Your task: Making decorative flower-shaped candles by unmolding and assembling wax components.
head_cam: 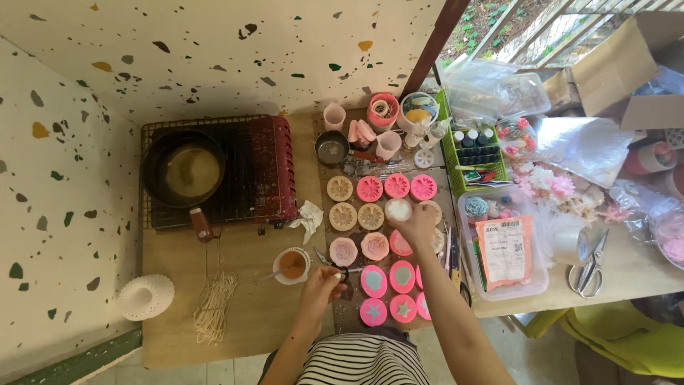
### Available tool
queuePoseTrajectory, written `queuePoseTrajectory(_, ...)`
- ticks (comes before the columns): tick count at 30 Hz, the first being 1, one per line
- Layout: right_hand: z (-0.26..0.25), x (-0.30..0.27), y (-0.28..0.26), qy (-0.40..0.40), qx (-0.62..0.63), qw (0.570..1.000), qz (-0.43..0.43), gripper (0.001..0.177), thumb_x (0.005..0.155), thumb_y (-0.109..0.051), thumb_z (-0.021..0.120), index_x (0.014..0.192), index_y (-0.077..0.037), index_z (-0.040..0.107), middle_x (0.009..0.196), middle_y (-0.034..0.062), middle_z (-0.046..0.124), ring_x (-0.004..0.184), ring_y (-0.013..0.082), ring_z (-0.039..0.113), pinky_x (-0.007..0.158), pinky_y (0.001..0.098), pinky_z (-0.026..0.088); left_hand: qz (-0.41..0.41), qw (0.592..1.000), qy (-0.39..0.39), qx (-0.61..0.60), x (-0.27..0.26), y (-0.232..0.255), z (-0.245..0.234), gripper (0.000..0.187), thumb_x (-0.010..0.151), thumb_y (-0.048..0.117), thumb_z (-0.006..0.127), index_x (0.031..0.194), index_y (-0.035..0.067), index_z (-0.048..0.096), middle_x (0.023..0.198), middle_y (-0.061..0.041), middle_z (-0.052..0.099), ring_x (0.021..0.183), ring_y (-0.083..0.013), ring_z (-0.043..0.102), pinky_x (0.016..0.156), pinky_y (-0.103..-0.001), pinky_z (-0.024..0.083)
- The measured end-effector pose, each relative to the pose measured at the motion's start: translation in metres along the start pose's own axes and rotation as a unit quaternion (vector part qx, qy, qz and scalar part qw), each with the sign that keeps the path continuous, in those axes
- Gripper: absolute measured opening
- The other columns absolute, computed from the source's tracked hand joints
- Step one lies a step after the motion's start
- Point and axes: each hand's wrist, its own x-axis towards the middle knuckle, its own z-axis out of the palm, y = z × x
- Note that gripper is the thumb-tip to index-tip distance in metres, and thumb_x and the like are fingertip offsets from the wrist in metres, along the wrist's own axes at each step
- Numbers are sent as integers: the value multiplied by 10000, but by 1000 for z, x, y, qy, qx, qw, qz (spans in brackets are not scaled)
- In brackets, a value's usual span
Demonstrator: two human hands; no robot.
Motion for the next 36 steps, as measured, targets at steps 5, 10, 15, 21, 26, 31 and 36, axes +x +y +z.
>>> queuePoseTrajectory(5, 7, 3, 30, -179, 495, 822, 216, 550, 821, -428, 747, 1194, -26, 714, 1076, 143, 760, 858, 230, 604, 729, 381, 395, -13, 998, -4, -69, 29, -38, -10, 381, 1079, 316, 513, 1071, -61, 564, 1078, -124, 759, 860, -176, 726, 726, -310, 592)
queuePoseTrajectory(10, -63, -80, -61, -189, 391, 899, -54, 558, 728, -204, 844, 1218, -54, 624, 1085, 85, 723, 924, 153, 660, 811, 299, 536, -22, 991, -21, -133, 10, 31, 24, 364, 1001, 274, 552, 1296, 62, 530, 1041, -48, 691, 873, -193, 723, 631, -359, 646)
queuePoseTrajectory(15, -52, -89, -83, -344, 420, 823, -168, 631, 697, -179, 844, 1280, -88, 623, 1092, 21, 702, 918, 121, 642, 768, 280, 520, 16, 993, 50, -106, 11, 21, 5, 400, 960, 188, 595, 1325, 41, 527, 992, -190, 748, 682, -283, 740, 491, -315, 580)
queuePoseTrajectory(21, 61, -26, -58, -12, 263, 963, -49, 224, 803, -152, 730, 966, 0, 741, 885, 193, 742, 824, 336, 729, 733, 429, 570, -13, 994, 85, -70, -9, 36, 0, 376, 973, 157, 577, 1329, 54, 520, 1043, -173, 739, 697, -245, 767, 486, -319, 586)
queuePoseTrajectory(26, 73, -11, -76, 1, 125, 992, -23, 209, 812, -191, 691, 899, -2, 698, 875, 246, 716, 830, 427, 690, 731, 520, 550, -45, 994, 82, -53, -12, 55, 6, 366, 975, 179, 573, 1326, 79, 540, 1047, -150, 756, 718, -234, 769, 495, -310, 577)
queuePoseTrajectory(31, 102, -9, -59, 18, 79, 996, -29, 198, 875, -201, 674, 904, -6, 693, 886, 251, 704, 818, 426, 690, 711, 524, 557, -42, 993, 78, -72, -11, 54, 2, 357, 969, 169, 568, 1313, 77, 539, 1029, -140, 754, 713, -235, 767, 490, -302, 566)
queuePoseTrajectory(36, 87, -10, -61, 26, 87, 996, -21, 161, 877, -171, 678, 872, -14, 711, 891, 240, 709, 825, 422, 690, 710, 523, 558, -22, 994, 62, -85, -19, 60, 6, 366, 944, 187, 579, 1292, 78, 552, 995, -139, 755, 677, -232, 767, 480, -305, 551)
